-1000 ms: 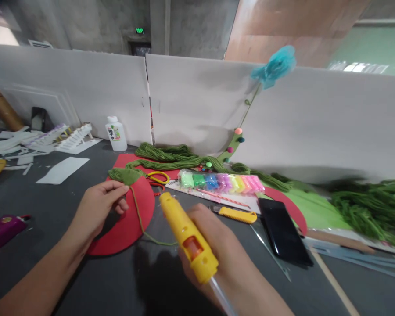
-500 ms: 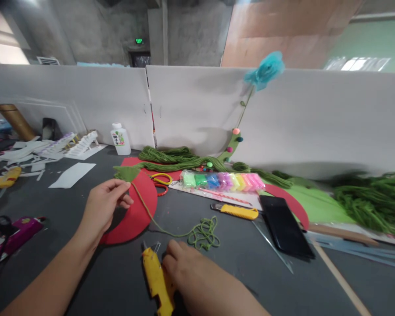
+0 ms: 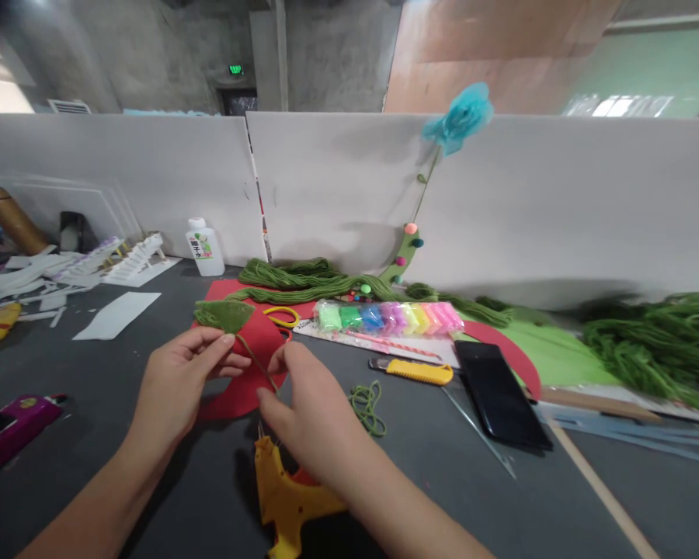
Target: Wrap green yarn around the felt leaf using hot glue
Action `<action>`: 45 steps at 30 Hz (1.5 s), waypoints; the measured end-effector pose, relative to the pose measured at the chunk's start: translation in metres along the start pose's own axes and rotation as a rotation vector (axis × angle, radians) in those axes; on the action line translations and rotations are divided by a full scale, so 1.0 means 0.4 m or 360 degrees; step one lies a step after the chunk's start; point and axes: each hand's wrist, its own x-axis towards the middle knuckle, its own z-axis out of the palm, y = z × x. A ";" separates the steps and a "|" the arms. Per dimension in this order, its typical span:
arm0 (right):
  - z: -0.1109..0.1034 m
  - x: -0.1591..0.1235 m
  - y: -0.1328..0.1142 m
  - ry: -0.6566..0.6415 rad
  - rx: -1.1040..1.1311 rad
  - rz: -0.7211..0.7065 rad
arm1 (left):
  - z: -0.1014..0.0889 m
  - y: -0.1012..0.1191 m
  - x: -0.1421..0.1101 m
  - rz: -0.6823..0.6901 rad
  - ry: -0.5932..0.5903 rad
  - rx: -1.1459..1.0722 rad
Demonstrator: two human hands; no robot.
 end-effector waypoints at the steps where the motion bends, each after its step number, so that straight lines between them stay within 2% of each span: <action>1: 0.013 0.012 0.003 0.0074 0.0065 0.0019 | 0.003 0.004 -0.006 -0.0004 -0.0003 0.0017; 6: 0.045 0.023 0.026 0.0322 0.0030 -0.0119 | 0.018 0.031 -0.043 -0.0004 0.0029 0.0283; 11: 0.034 0.005 0.020 0.0340 0.0116 -0.0222 | 0.023 0.051 -0.079 0.0036 0.0148 0.0476; 13: 0.029 0.001 0.009 0.0303 0.0270 -0.0170 | 0.020 0.058 -0.087 0.0126 0.0130 0.0610; 17: 0.009 -0.004 -0.015 0.0200 0.0700 0.0084 | 0.011 0.068 -0.093 0.0336 0.0093 0.0826; 21: -0.022 -0.014 -0.038 0.0012 0.1049 0.0324 | 0.005 0.073 -0.093 0.0269 0.0010 0.0811; 24: -0.047 -0.022 -0.050 0.0067 0.0825 0.0292 | 0.005 0.077 -0.094 0.0130 -0.0059 0.0682; 28: -0.076 -0.028 -0.049 0.0306 0.0213 0.0027 | 0.006 0.081 -0.094 0.0066 -0.0125 0.0591; 32: -0.093 -0.028 -0.042 0.0429 -0.0137 -0.0178 | 0.006 0.082 -0.098 0.0043 -0.0169 0.0527; 37: -0.102 -0.029 -0.045 0.0445 -0.0280 -0.0177 | 0.011 0.088 -0.104 0.0002 -0.0211 0.0525; 45: -0.106 -0.027 -0.047 0.0409 -0.0248 -0.0100 | 0.009 0.083 -0.098 -0.0182 -0.0256 0.0343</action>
